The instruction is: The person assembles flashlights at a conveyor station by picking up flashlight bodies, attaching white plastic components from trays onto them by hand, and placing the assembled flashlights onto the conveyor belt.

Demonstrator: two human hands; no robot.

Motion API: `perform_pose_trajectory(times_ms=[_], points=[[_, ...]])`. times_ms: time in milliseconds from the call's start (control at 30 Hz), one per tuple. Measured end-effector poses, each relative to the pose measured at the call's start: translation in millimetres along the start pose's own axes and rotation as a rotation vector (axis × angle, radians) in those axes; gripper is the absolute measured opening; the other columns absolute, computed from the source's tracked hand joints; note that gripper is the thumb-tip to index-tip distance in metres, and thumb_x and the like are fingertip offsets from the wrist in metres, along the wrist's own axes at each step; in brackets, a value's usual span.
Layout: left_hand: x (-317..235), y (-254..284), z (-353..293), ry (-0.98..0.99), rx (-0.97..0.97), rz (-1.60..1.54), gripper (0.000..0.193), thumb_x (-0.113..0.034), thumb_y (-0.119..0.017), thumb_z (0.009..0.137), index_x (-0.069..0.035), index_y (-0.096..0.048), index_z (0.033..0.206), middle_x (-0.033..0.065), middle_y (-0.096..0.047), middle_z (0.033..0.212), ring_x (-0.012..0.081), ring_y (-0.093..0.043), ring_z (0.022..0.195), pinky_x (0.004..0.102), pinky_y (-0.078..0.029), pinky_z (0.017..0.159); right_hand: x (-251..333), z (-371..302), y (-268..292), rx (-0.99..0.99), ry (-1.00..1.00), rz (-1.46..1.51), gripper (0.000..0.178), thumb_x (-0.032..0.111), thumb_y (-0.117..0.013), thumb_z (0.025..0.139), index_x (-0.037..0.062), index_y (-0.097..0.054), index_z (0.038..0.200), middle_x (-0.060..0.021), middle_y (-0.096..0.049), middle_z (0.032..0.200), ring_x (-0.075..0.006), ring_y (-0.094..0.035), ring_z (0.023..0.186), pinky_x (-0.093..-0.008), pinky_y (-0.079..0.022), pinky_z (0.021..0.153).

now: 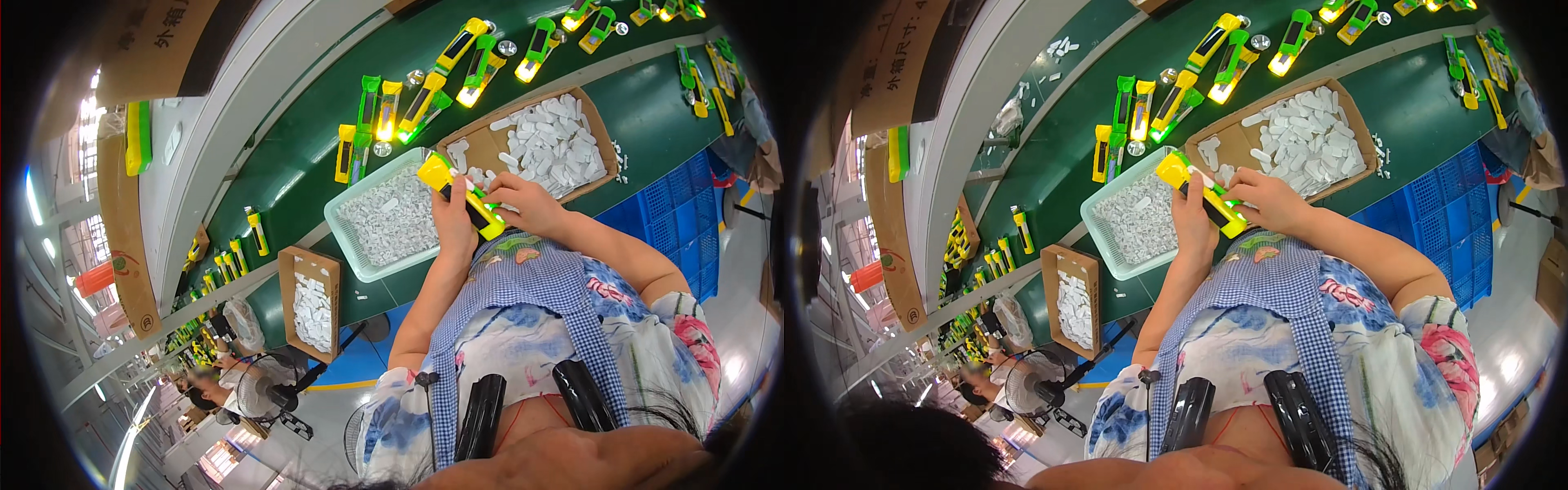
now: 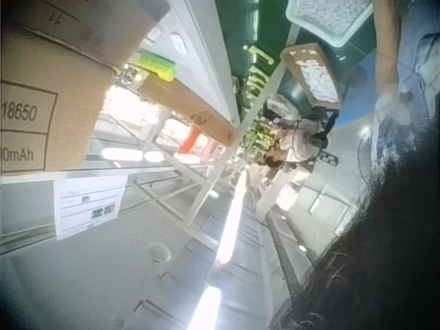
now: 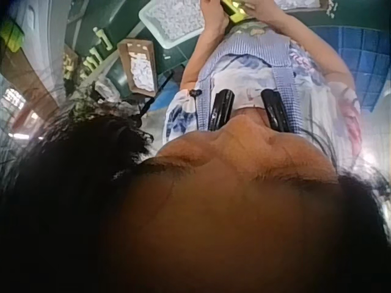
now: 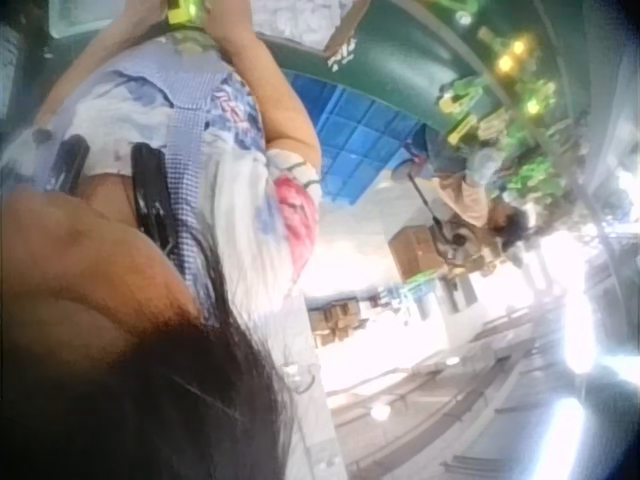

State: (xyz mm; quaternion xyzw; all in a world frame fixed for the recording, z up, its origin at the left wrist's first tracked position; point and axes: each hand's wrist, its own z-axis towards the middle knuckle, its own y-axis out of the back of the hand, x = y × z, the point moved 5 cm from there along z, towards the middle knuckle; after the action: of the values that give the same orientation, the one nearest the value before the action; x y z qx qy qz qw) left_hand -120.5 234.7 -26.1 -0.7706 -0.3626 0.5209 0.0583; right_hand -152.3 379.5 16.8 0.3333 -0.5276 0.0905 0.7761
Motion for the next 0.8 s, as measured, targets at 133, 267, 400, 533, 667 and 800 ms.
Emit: perform_pose_trajectory(times_ms=[133, 267, 400, 533, 667, 800], points=[[-9.9, 25.7, 9.7, -0.004, -0.140, -0.006, 0.016, -0.016, -0.057, 0.096, -0.006, -0.048, 0.105, 0.0068, -0.059, 0.087, 0.0194, -0.062, 0.070, 0.0345, -0.054, 0.061, -60.3, -20.1, 10.1, -0.003, -0.408, 0.155, 0.015, 0.011, -0.070, 0.083, 0.0022, -0.059, 0.088, -0.0096, -0.064, 0.091, -0.0207, -0.065, 0.072, -0.0337, -0.053, 0.063], [-12.4, 41.6, 14.6, 0.101, -0.149, 0.042, 0.025, -0.028, -0.058, 0.095, -0.010, -0.048, 0.109, 0.0047, -0.057, 0.082, 0.0161, -0.060, 0.065, 0.0328, -0.053, 0.058, -141.7, -7.7, 18.6, -0.065, -0.345, -0.478, 0.021, 0.019, -0.071, 0.080, 0.0038, -0.061, 0.090, -0.0128, -0.064, 0.094, -0.0274, -0.065, 0.087, -0.0401, -0.054, 0.070], [-12.2, 41.5, 13.0, 0.192, -0.064, -0.027, 0.037, -0.037, -0.053, 0.097, -0.008, -0.047, 0.120, 0.0045, -0.056, 0.077, 0.0155, -0.057, 0.062, 0.0317, -0.051, 0.057, -176.5, 15.8, -23.4, 0.209, -0.489, -0.755, 0.022, 0.015, -0.071, 0.075, 0.0066, -0.062, 0.093, -0.0150, -0.061, 0.095, -0.0333, -0.063, 0.091, -0.0438, -0.054, 0.076], [-21.7, 27.9, 5.9, 0.200, 0.072, -0.050, 0.058, -0.059, -0.038, 0.097, -0.007, -0.047, 0.120, 0.0030, -0.053, 0.075, 0.0156, -0.055, 0.064, 0.0289, -0.047, 0.056, -190.6, 19.0, -32.2, 0.172, -0.401, -0.684, 0.022, 0.015, -0.071, 0.074, 0.0064, -0.061, 0.091, -0.0164, -0.060, 0.094, -0.0340, -0.063, 0.091, -0.0446, -0.053, 0.075], [-21.7, 29.8, 5.8, 0.173, 0.091, -0.042, 0.061, -0.064, -0.032, 0.096, -0.007, -0.049, 0.108, 0.0045, -0.052, 0.070, 0.0176, -0.054, 0.060, 0.0294, -0.046, 0.051, -186.2, 20.4, -11.4, 0.143, -0.339, -0.474, 0.019, 0.009, -0.069, 0.075, 0.0051, -0.061, 0.091, -0.0177, -0.061, 0.086, -0.0347, -0.063, 0.087, -0.0426, -0.051, 0.071], [-21.2, 23.4, 0.2, 0.128, 0.102, 0.100, 0.058, -0.064, -0.035, 0.096, -0.007, -0.049, 0.100, 0.0049, -0.050, 0.062, 0.0179, -0.051, 0.051, 0.0302, -0.043, 0.045, -157.0, 18.6, 6.8, 0.084, -0.623, -0.019, 0.020, 0.011, -0.071, 0.077, 0.0028, -0.062, 0.093, -0.0156, -0.065, 0.080, -0.0333, -0.063, 0.077, -0.0385, -0.051, 0.068]])
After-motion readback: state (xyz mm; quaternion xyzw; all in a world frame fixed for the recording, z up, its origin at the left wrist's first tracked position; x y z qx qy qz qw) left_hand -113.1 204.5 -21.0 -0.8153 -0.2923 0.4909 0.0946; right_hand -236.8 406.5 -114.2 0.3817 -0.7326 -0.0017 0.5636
